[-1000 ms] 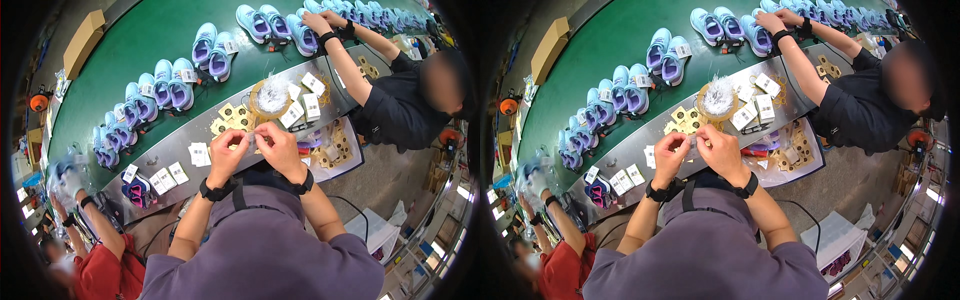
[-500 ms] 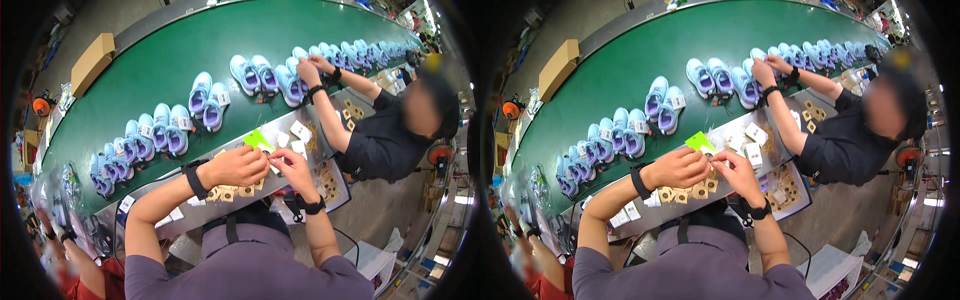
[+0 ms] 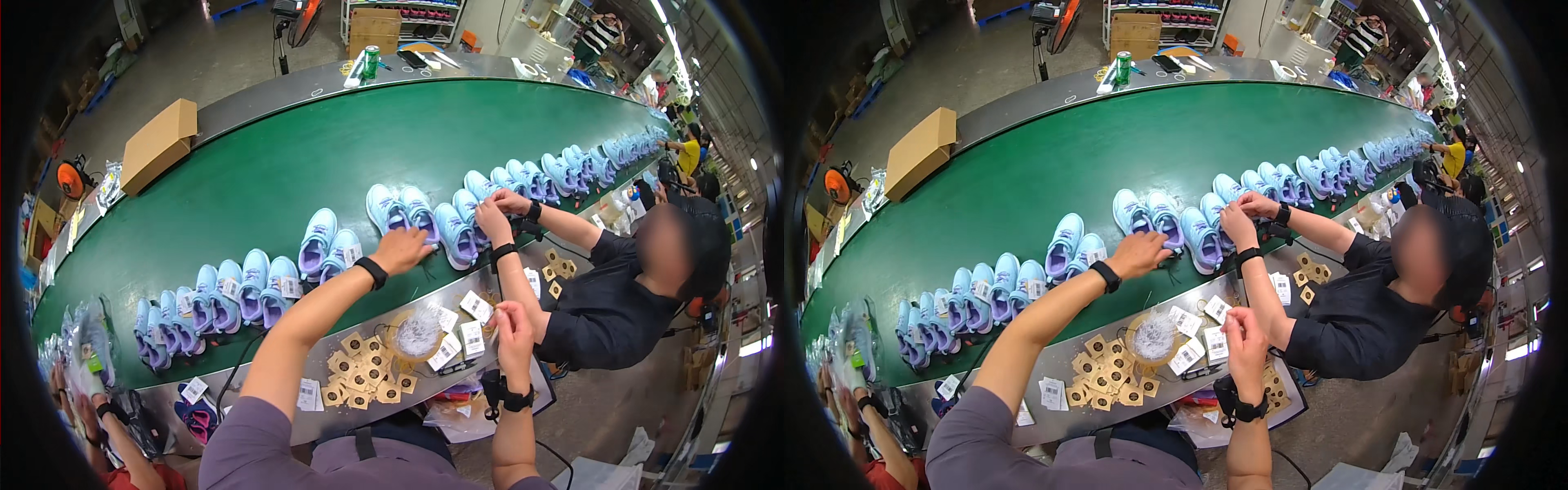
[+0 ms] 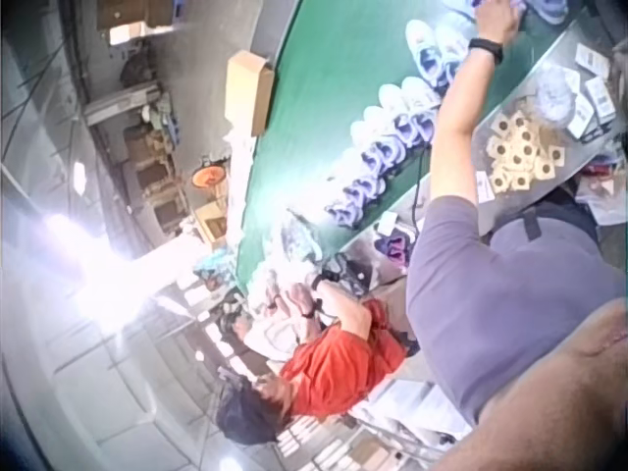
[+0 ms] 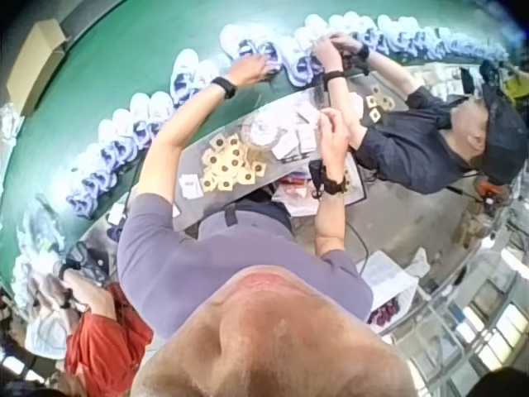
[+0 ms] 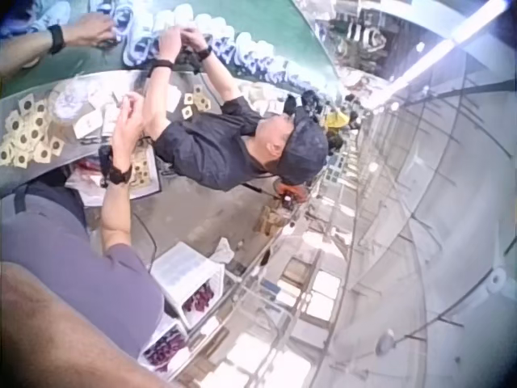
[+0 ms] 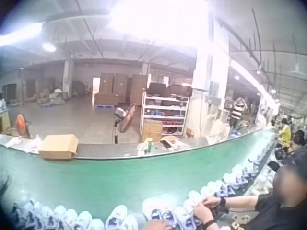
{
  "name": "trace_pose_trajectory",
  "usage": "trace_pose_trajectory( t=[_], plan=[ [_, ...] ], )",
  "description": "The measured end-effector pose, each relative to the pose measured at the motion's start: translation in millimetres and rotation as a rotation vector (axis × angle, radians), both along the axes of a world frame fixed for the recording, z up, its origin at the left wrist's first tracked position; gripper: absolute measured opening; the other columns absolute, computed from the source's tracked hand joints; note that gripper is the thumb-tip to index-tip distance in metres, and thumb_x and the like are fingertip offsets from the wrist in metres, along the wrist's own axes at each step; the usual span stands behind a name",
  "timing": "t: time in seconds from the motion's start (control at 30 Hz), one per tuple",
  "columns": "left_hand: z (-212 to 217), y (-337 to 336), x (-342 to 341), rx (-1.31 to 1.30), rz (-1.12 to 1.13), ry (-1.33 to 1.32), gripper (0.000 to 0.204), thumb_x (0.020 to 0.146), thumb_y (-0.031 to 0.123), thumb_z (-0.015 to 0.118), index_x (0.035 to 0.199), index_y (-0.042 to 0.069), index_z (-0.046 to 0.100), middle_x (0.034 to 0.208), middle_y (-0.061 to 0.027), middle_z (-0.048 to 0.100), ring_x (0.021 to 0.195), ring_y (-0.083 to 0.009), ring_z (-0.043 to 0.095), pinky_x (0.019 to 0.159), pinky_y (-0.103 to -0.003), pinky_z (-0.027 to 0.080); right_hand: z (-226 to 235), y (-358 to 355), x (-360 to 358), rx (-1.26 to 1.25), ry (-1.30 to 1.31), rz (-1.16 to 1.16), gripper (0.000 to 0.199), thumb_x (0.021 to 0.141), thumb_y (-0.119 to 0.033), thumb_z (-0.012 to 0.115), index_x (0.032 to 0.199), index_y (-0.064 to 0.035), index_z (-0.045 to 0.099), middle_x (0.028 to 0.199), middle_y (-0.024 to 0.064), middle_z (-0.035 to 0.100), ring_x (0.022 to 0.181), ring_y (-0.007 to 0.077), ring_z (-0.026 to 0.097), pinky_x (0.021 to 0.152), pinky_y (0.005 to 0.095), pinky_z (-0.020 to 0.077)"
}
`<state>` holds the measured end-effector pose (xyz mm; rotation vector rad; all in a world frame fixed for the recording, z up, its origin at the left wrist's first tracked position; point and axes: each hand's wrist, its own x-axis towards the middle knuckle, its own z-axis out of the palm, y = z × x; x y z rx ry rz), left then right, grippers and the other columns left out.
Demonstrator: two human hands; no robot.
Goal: The person stands at a conveyor belt in a warehouse and attaches tags to a series of light blue shoes. They pick up tags and plastic ties from a tray, secure the tags to the shoes, and place the finished pairs back on the belt. Other workers are visible nearby performing similar tasks.
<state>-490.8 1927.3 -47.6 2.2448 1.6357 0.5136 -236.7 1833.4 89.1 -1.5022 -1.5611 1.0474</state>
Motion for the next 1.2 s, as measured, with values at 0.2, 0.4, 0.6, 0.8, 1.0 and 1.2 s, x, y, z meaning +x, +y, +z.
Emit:
trace_pose_trajectory(
  t=[0.2, 0.4, 0.6, 0.8, 1.0, 1.2],
  plan=[
    [-59, 36, 9, -0.072, 0.008, 0.075, 0.042, 0.086, 0.033, 0.053, 0.123, 0.013, 0.046, 0.122, -0.0088, 0.048, 0.083, -0.0346, 0.058, 0.074, -0.045, 0.041, -12, 8, 11, -0.02, -0.224, 0.091, 0.009, 0.087, -0.01, 0.057, 0.092, -0.0027, 0.06, 0.067, 0.0069, 0.058, 0.059, 0.0118, 0.054, 0.055, 0.0257, 0.0431],
    [-71, 32, 13, -0.124, -0.042, 0.012, 0.032, 0.086, 0.033, 0.054, 0.11, 0.012, 0.051, 0.104, -0.0097, 0.054, 0.08, -0.034, 0.059, 0.068, -0.046, 0.044, -38, 56, -10, -0.04, -0.234, 0.217, 0.015, 0.089, -0.011, 0.05, 0.101, -0.0046, 0.057, 0.075, 0.0085, 0.061, 0.065, 0.0178, 0.058, 0.057, 0.0306, 0.0441],
    [-74, -4, -15, 0.018, -0.134, 0.007, 0.024, 0.085, 0.033, 0.056, 0.094, 0.011, 0.053, 0.085, -0.0089, 0.054, 0.061, -0.0299, 0.059, 0.054, -0.043, 0.047, -80, 133, -63, 0.036, -0.454, 0.485, 0.017, 0.087, -0.015, 0.048, 0.1, -0.0077, 0.057, 0.078, 0.0135, 0.064, 0.074, 0.0324, 0.062, 0.062, 0.0424, 0.0462],
    [-47, -29, -43, 0.081, -0.167, -0.031, 0.021, 0.081, 0.028, 0.061, 0.087, 0.008, 0.056, 0.088, -0.0083, 0.055, 0.063, -0.0292, 0.058, 0.055, -0.04, 0.047, -126, 161, -94, -0.028, -0.806, 0.834, 0.016, 0.082, -0.021, 0.054, 0.089, -0.0151, 0.067, 0.08, 0.0125, 0.067, 0.078, 0.0326, 0.064, 0.067, 0.0435, 0.0491],
    [-79, 43, -49, 0.024, 0.124, -0.434, 0.014, 0.075, 0.009, 0.061, 0.087, 0.003, 0.064, 0.084, -0.0123, 0.063, 0.074, -0.0314, 0.061, 0.068, -0.038, 0.049, -185, 192, -116, -0.201, -0.752, 0.676, 0.021, 0.079, -0.016, 0.055, 0.096, -0.0157, 0.067, 0.084, 0.0119, 0.068, 0.085, 0.0322, 0.064, 0.074, 0.0422, 0.049],
    [-77, 88, -64, -0.582, 0.027, -0.324, 0.018, 0.067, 0.01, 0.066, 0.082, 0.001, 0.07, 0.071, -0.0126, 0.067, 0.061, -0.0196, 0.064, 0.056, -0.031, 0.05, -214, 187, -138, -0.027, -0.571, 0.528, 0.02, 0.082, -0.016, 0.053, 0.099, -0.0094, 0.06, 0.078, 0.0125, 0.066, 0.076, 0.0321, 0.063, 0.066, 0.0434, 0.0477]
  ],
)
